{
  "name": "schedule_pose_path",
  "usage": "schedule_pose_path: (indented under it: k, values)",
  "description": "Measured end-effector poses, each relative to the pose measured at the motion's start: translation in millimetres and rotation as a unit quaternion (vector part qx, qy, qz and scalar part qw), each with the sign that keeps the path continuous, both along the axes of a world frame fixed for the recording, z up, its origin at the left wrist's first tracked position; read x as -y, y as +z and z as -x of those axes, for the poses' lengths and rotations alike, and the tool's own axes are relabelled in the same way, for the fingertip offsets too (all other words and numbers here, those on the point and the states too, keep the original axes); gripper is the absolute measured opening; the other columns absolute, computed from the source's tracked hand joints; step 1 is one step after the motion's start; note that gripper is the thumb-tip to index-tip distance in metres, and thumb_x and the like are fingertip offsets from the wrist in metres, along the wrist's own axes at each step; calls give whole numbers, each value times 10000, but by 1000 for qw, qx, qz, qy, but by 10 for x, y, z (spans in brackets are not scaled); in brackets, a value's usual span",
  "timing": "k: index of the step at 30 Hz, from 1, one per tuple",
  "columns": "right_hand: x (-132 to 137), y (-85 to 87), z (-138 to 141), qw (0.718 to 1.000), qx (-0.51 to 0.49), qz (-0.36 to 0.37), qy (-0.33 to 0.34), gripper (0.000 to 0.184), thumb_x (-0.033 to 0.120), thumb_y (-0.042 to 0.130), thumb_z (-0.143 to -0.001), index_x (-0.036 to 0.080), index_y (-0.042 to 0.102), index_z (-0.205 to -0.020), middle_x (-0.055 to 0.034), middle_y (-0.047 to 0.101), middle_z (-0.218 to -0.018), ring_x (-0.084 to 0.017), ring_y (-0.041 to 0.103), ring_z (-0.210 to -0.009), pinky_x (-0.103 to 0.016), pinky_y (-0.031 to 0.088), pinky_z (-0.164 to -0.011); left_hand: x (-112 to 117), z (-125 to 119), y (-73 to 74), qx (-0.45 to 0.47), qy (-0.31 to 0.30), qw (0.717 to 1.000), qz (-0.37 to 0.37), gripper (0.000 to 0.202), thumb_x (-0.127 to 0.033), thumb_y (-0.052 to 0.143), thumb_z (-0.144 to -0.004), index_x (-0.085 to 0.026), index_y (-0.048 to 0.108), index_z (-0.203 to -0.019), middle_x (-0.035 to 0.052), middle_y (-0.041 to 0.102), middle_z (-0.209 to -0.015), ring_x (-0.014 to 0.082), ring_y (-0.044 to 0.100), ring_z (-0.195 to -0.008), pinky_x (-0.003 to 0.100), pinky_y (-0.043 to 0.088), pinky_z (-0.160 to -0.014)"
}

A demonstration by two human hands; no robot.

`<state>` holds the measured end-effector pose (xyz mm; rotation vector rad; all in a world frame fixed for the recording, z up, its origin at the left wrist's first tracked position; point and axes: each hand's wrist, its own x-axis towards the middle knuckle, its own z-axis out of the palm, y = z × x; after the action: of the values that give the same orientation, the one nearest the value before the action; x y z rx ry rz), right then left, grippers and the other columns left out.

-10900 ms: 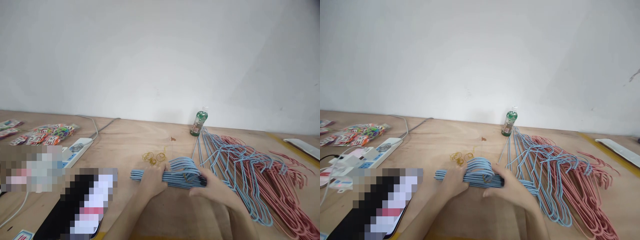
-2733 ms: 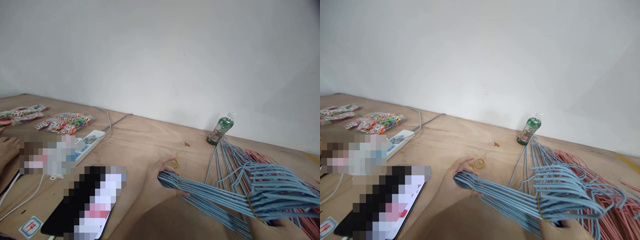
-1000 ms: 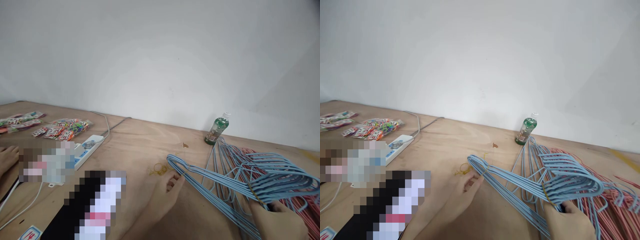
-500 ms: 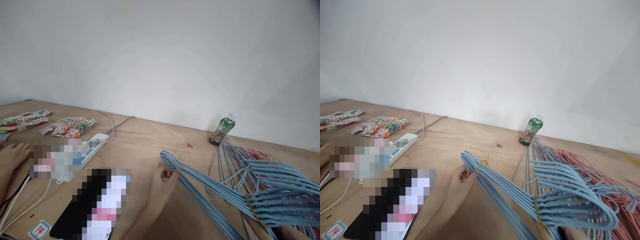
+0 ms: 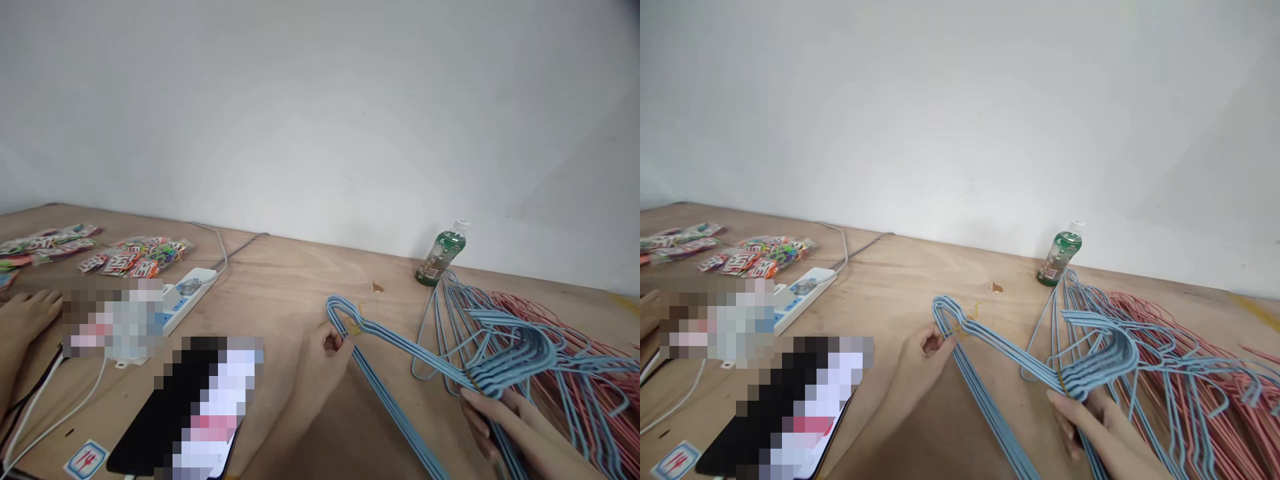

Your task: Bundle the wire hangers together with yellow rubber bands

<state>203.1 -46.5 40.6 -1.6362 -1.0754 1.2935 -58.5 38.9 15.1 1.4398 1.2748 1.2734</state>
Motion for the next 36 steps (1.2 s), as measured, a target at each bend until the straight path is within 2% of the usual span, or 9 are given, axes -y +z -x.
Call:
schedule_pose_path:
  k: [3, 6, 11, 18, 20, 24, 26, 31, 36]
  values:
    - [-128, 107, -14, 990, -120, 56, 53, 452, 632, 607, -765, 196, 549, -661, 15, 549, -556, -124, 535, -527, -251, 483, -560, -8, 21, 14, -9, -4, 1000, -14, 297, -306, 591, -782, -201, 392, -588, -66, 393, -574, 89, 398, -556, 215, 298, -543]
    - [-299, 116, -6, 971, -198, 107, 77, 570, 725, 501, -776, 174, 568, -646, 15, 497, -486, -89, 470, -391, -196, 369, -379, -3, 35, 46, -7, -4, 1000, -20, 314, -341, 605, -786, -196, 410, -587, -64, 405, -572, 90, 405, -558, 214, 298, -546]
    - [-596, -63, 53, 949, -299, 82, 51, 463, 555, 554, -836, 154, 546, -604, 85, 296, -394, -19, 224, -279, -147, 197, -278, -23, 105, 110, 22, 12, 1000, -2, 362, -445, 637, -774, -186, 464, -589, -67, 400, -564, 91, 378, -562, 222, 269, -550]
    - [-647, -141, -24, 913, -399, 81, 16, 436, 502, 539, -858, 160, 512, -589, 91, 279, -398, -20, 208, -284, -142, 193, -273, -125, 219, 178, 179, 24, 982, 58, 410, -487, 570, -792, -194, 446, -534, -36, 449, -574, 119, 457, -624, 239, 380, -657]
    - [-619, -129, -51, 904, -423, 66, 12, 431, 493, 536, -859, 162, 505, -584, 85, 295, -403, -24, 219, -287, -148, 205, -275, -136, 224, 190, 304, 11, 949, 85, 372, -440, 536, -812, -206, 414, -550, -34, 444, -582, 140, 532, -705, 266, 434, -761]
    - [-589, -164, -42, 899, -433, 63, -12, 406, 465, 545, -857, 166, 493, -588, 85, 305, -402, -22, 217, -288, -141, 206, -272, -143, 250, 182, 616, -32, 765, 186, 251, -227, 533, -828, -188, 482, -585, -58, 361, -463, 143, 590, -682, 300, 476, -836]
    - [-587, -193, -22, 899, -432, 66, -19, 387, 459, 553, -848, 170, 488, -599, 91, 293, -399, -21, 209, -287, -134, 199, -268, -146, 269, 160, 676, -45, 708, 199, 221, -162, 470, -870, -156, 554, -666, -88, 298, -410, 89, 500, -495, 283, 494, -805]
    - [-558, -195, 30, 908, -411, 78, 39, 381, 472, 563, -834, 183, 464, -606, 86, 307, -408, -32, 260, -288, -154, 248, -280, -159, 302, 120, 721, -70, 655, 214, 255, -82, 368, -913, -86, 615, -973, -124, 279, -401, 35, 306, -327, 193, 482, -599]
    - [-466, -121, 102, 909, -407, 77, 54, 377, 460, 584, -829, 176, 490, -600, 80, 329, -414, -30, 275, -290, -161, 248, -285, -175, 317, 183, 712, -35, 657, 245, 396, -64, 357, -903, -75, 471, -1282, -36, 576, -642, 39, 507, -435, 182, 528, -572]
